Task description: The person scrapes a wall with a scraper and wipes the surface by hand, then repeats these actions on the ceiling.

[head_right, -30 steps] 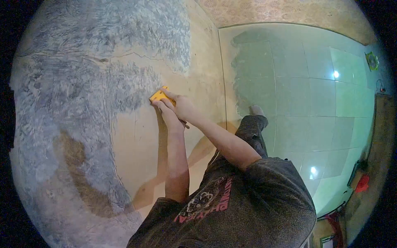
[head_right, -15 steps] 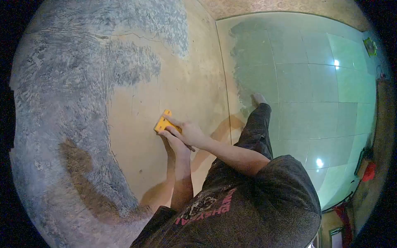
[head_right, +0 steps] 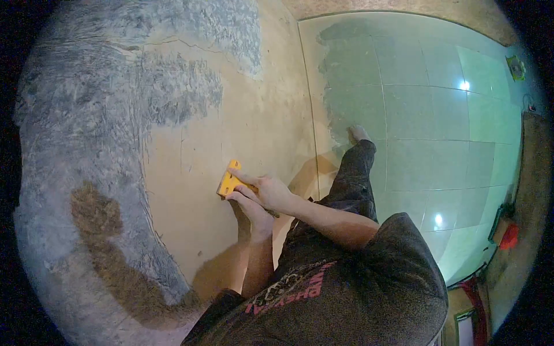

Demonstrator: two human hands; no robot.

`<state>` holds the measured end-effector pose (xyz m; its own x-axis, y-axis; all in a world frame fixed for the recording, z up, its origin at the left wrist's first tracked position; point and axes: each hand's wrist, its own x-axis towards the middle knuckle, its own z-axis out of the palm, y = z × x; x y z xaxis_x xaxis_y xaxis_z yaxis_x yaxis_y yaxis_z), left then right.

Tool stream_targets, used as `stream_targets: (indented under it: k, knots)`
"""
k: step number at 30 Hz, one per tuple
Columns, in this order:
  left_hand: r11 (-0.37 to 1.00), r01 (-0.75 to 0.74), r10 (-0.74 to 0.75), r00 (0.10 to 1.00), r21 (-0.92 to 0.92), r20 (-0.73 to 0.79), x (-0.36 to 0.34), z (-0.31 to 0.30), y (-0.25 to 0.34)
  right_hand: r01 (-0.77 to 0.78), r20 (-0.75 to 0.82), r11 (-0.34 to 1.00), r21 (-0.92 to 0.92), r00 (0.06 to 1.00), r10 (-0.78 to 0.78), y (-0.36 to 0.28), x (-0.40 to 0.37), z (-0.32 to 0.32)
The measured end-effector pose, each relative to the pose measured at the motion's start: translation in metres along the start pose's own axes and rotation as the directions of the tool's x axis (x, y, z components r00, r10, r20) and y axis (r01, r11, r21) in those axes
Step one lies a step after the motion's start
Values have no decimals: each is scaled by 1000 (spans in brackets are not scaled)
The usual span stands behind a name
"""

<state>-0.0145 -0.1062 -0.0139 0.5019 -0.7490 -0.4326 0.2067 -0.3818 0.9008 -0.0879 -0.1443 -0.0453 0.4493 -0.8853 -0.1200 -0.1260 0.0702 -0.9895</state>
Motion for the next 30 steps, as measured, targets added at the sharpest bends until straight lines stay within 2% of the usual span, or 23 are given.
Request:
stream_targets:
  k: [1,2,4,7,10,11,13,14,16,17,19,20,22,23,25,30]
  knots:
    - [995,57,-60,997,-80,-41,1,2,-1,-10,19,1000,10,1000,9,1,1,-1]
    - [995,61,-65,997,-82,-49,3,1,-4,-14,27,1000,10,1000,14,4,3,0]
    - [992,59,-63,997,-111,-34,9,-2,-9,75,-61,996,40,995,-73,6,7,1]
    - [994,107,-107,994,-36,-11,18,-2,-8,-2,9,1000,26,1000,2,-2,14,-15]
    - [1000,28,-27,997,-9,75,24,-4,-14,30,23,998,64,999,-32,2,18,-17]
    - [999,34,-33,997,-6,66,25,-4,-19,24,30,997,69,999,-26,4,18,-16]
    - [987,-24,15,998,-159,-55,30,8,-22,-2,55,999,52,999,-1,4,22,-20]
    - [987,-23,12,998,-160,-66,31,8,-19,-5,65,999,53,998,1,3,26,-23]
    - [995,94,-95,996,41,3,35,12,-3,43,-12,997,70,999,-42,1,38,-30]
    - [996,84,-85,996,38,10,39,19,0,53,-18,996,65,998,-52,0,43,-34]
    - [994,35,-36,999,-101,-8,40,28,-2,24,6,997,67,1000,-24,-1,42,-38]
    - [995,41,-43,999,-95,-11,42,29,-4,17,8,997,73,1000,-18,0,42,-39]
    - [996,-75,72,994,-38,-82,48,29,-14,-40,75,999,-29,996,42,0,44,-42]
    - [997,-72,69,994,-39,-82,53,24,-22,-43,76,999,-30,996,45,1,45,-43]
    - [977,-36,23,998,-212,-61,58,23,-28,-32,123,999,18,992,29,3,47,-45]
    - [990,-21,9,996,-143,-85,57,28,-25,16,93,1000,-12,996,-15,7,51,-44]
